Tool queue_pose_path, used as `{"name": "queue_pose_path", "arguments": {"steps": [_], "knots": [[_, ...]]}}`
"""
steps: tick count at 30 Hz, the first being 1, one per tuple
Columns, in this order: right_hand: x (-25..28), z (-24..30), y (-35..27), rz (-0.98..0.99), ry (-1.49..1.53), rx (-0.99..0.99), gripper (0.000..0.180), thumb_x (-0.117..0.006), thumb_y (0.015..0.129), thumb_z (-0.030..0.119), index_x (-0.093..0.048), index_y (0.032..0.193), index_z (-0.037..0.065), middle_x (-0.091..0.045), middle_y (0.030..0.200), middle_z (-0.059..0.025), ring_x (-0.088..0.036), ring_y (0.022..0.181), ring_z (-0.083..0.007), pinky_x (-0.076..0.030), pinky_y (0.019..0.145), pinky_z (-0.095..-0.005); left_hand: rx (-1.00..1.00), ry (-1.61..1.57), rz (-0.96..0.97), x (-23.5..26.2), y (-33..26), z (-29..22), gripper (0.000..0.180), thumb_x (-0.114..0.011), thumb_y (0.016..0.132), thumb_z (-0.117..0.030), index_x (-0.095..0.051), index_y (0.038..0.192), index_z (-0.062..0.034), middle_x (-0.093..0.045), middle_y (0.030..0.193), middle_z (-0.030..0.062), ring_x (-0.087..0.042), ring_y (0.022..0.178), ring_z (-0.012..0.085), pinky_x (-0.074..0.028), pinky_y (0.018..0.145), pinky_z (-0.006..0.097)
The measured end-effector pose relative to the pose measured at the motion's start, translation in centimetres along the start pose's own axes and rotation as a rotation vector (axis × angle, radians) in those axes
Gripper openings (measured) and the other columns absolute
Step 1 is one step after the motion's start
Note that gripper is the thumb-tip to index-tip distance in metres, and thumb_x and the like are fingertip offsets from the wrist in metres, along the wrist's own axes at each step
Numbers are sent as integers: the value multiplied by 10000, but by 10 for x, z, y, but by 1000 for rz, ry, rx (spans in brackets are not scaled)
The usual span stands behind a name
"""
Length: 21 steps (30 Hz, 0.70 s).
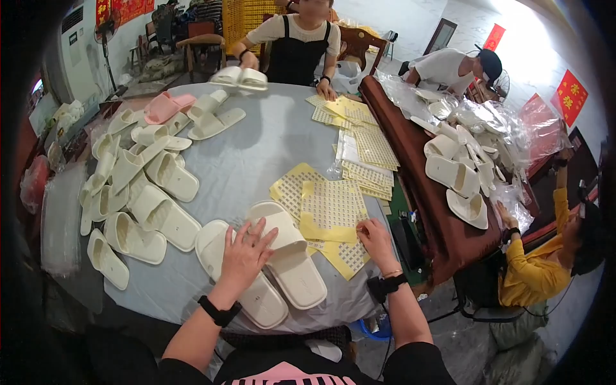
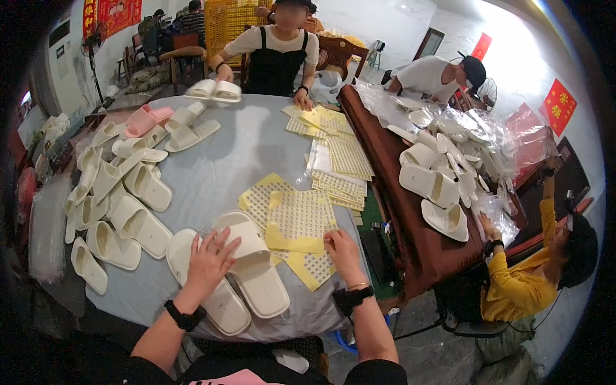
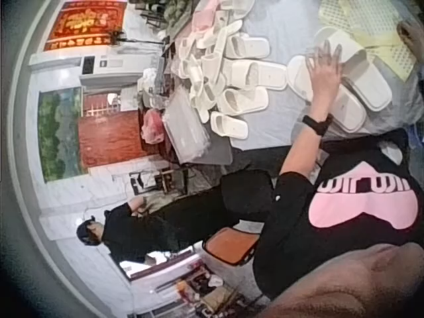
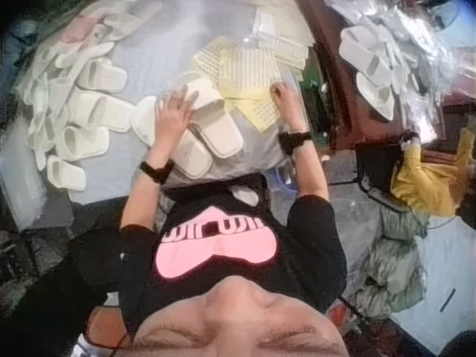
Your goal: The recorder is sitting at a large communal work table, peeling adhesive labels from sheets and applying them to the footbeds of white slide-style sandals as part of a manufacturing assembly line.
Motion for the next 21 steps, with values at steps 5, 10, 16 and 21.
{"name": "queue_pose_path", "arguments": {"steps": [5, 10, 16, 21], "knots": [[-2, 2, 0, 3, 36, 6, 181, -694, 865, 39, -653, 1039, 69, -626, 933, -97, -663, 827, -273, -526, 744, -371, 0, 4, -6, 0, -2, 2, 465, -574, 983, -366, -525, 1440, -301, -441, 1542, 31, -405, 1396, 307, -248, 1160, 604], [-7, -1, -1, 3, 29, -12, 236, -682, 883, 62, -685, 1114, 107, -623, 938, -94, -661, 830, -275, -526, 741, -374, 26, -8, 3, 1, -5, 5, 456, -566, 990, -360, -526, 1440, -297, -440, 1541, 33, -405, 1394, 311, -252, 1157, 609], [-3, 5, 2, 90, -80, -6, 377, -666, 914, 106, -688, 1275, 214, -618, 989, -82, -648, 883, -280, -518, 762, -389, 21, -39, 4, -3, 0, 4, 470, -551, 1002, -348, -499, 1468, -307, -407, 1568, 27, -395, 1409, 309, -226, 1179, 598], [-4, 3, 4, 82, -77, -36, 338, -667, 910, 107, -666, 1237, 191, -612, 986, -77, -637, 895, -282, -516, 762, -385, 9, -30, -12, -2, 0, 4, 473, -553, 1003, -348, -494, 1471, -311, -406, 1568, 23, -399, 1405, 307, -229, 1179, 599]]}}
Point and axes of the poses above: each hand's wrist, its own y-axis towards the middle knuckle, its own x-axis out of the back of the hand, z = x × y, the point moved 8 cm from there along y, towards the middle knuckle
